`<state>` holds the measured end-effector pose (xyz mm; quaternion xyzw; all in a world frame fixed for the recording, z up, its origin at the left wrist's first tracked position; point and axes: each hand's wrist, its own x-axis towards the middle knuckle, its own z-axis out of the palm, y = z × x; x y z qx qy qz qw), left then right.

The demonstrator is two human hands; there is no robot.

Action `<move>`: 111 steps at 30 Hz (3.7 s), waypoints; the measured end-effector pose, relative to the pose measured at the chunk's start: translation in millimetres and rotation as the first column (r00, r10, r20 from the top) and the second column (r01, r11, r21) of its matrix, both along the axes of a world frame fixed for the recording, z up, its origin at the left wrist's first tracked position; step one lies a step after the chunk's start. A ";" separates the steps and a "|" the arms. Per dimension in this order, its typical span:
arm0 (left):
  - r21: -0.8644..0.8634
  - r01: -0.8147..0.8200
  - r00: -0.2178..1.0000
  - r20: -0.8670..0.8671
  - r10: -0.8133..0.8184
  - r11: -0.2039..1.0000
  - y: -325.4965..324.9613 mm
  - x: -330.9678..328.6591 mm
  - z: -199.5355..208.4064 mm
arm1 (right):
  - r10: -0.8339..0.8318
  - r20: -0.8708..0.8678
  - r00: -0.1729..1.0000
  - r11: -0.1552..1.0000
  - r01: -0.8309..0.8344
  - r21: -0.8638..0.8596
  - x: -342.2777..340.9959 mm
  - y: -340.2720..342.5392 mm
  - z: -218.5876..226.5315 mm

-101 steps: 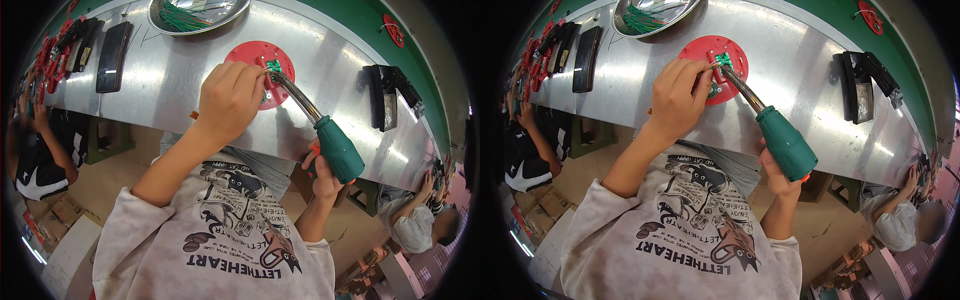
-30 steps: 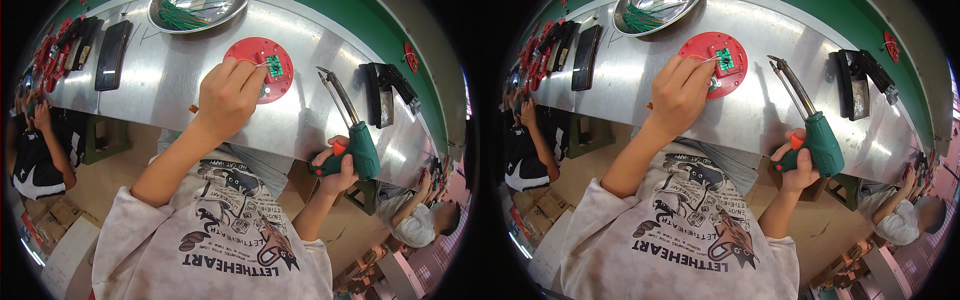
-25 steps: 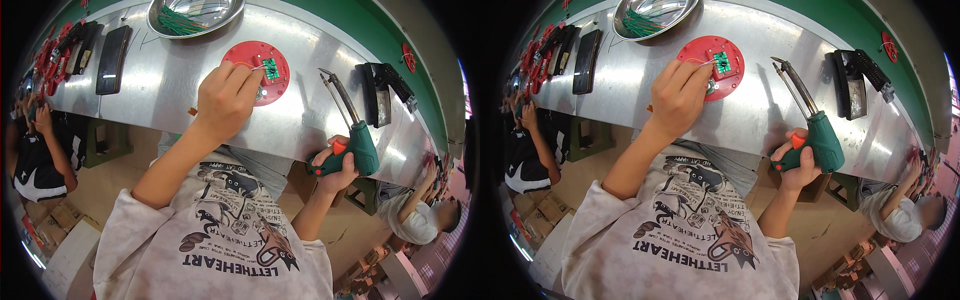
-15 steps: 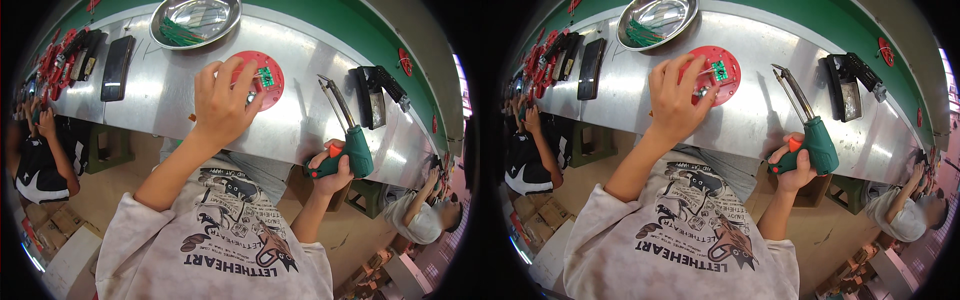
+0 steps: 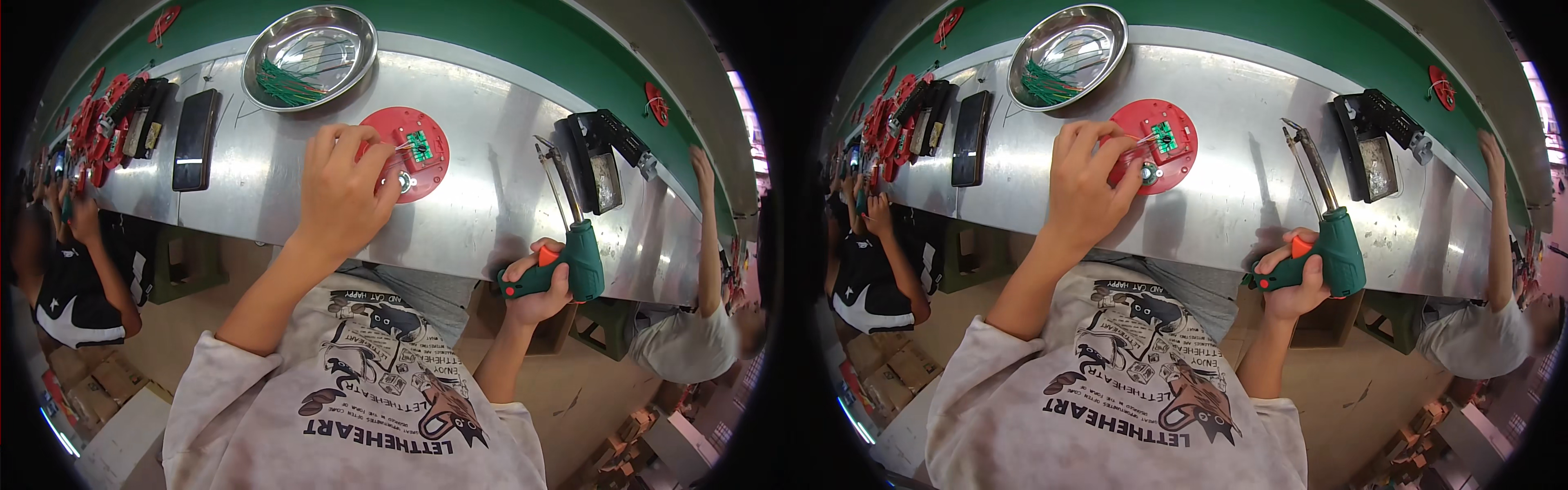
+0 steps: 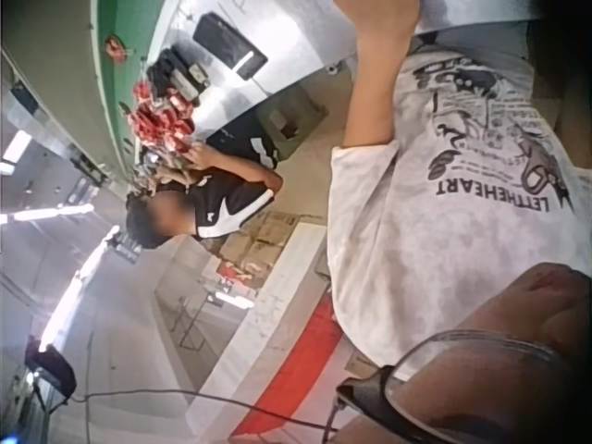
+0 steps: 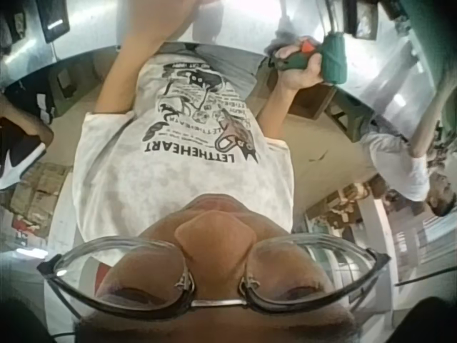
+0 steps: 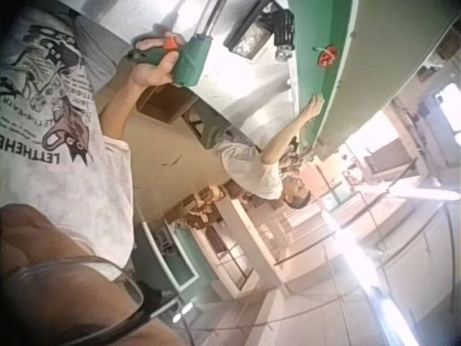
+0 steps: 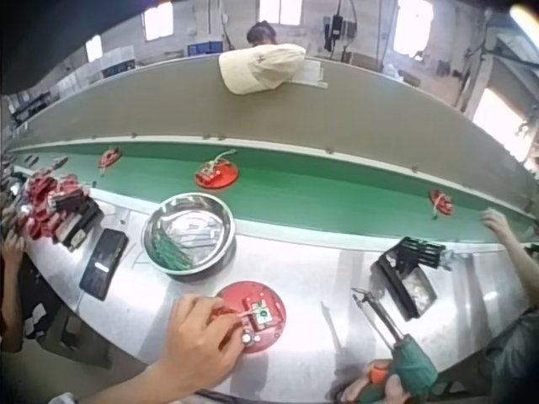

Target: Soldering electrical components onto small printed circuit boards attached to red bases.

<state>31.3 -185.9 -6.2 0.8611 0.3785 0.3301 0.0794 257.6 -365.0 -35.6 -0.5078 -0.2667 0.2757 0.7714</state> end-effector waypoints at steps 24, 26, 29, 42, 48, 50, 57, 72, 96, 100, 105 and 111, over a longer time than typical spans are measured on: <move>-0.127 0.161 0.939 -0.286 -0.192 0.979 226.1 307.3 9.3 | -0.410 -0.167 0.897 0.893 0.432 0.128 -7.9 -0.8 -17.5; -0.032 0.066 0.985 -0.159 -0.070 0.997 225.5 308.8 0.8 | -0.434 -0.118 0.893 0.887 0.447 0.118 -8.8 2.3 -11.8; 0.050 -0.164 0.900 -0.402 0.170 0.985 264.3 250.9 32.8 | -0.454 -0.106 0.885 0.880 0.464 0.107 -6.2 5.4 -10.8; -0.446 0.429 0.711 -0.370 -0.598 0.786 232.6 100.0 59.4 | -0.399 -0.075 0.914 0.911 0.404 0.083 -9.3 8.8 -2.6; -0.052 0.731 0.623 -0.356 -0.697 0.680 78.2 -15.3 39.7 | -0.396 -0.009 0.918 0.916 0.396 0.061 -16.6 13.4 5.3; -0.026 0.701 0.649 -0.391 -0.653 0.713 70.4 -42.7 22.9 | -0.369 -0.023 0.929 0.928 0.370 0.044 -14.2 11.6 3.3; -0.203 0.599 0.778 -0.077 -0.623 0.774 80.5 -85.4 20.3 | -0.333 0.037 0.942 0.942 0.334 -0.022 -15.5 14.6 6.6; -0.413 0.234 0.926 -0.182 -0.331 0.880 193.0 -92.7 25.6 | -0.244 0.050 0.968 0.969 0.245 -0.009 -10.0 8.4 1.3; -0.119 0.238 0.939 0.281 -0.198 0.964 57.6 -75.0 -18.5 | 0.291 0.311 0.905 0.904 -0.153 -0.400 -121.2 11.3 14.2; -0.093 0.260 0.942 0.242 -0.231 0.961 59.5 -77.0 -22.4 | 0.260 0.153 0.953 0.902 -0.184 -0.390 -129.0 13.9 18.1; -0.042 0.275 0.935 0.243 -0.257 0.961 62.6 -75.7 -26.1 | 0.393 0.228 0.891 0.862 -0.270 -0.430 -123.3 11.5 15.6; -0.042 0.280 0.932 0.252 -0.261 0.959 63.7 -76.4 -27.2 | 0.315 0.207 0.926 0.911 -0.234 -0.340 -125.4 17.7 16.9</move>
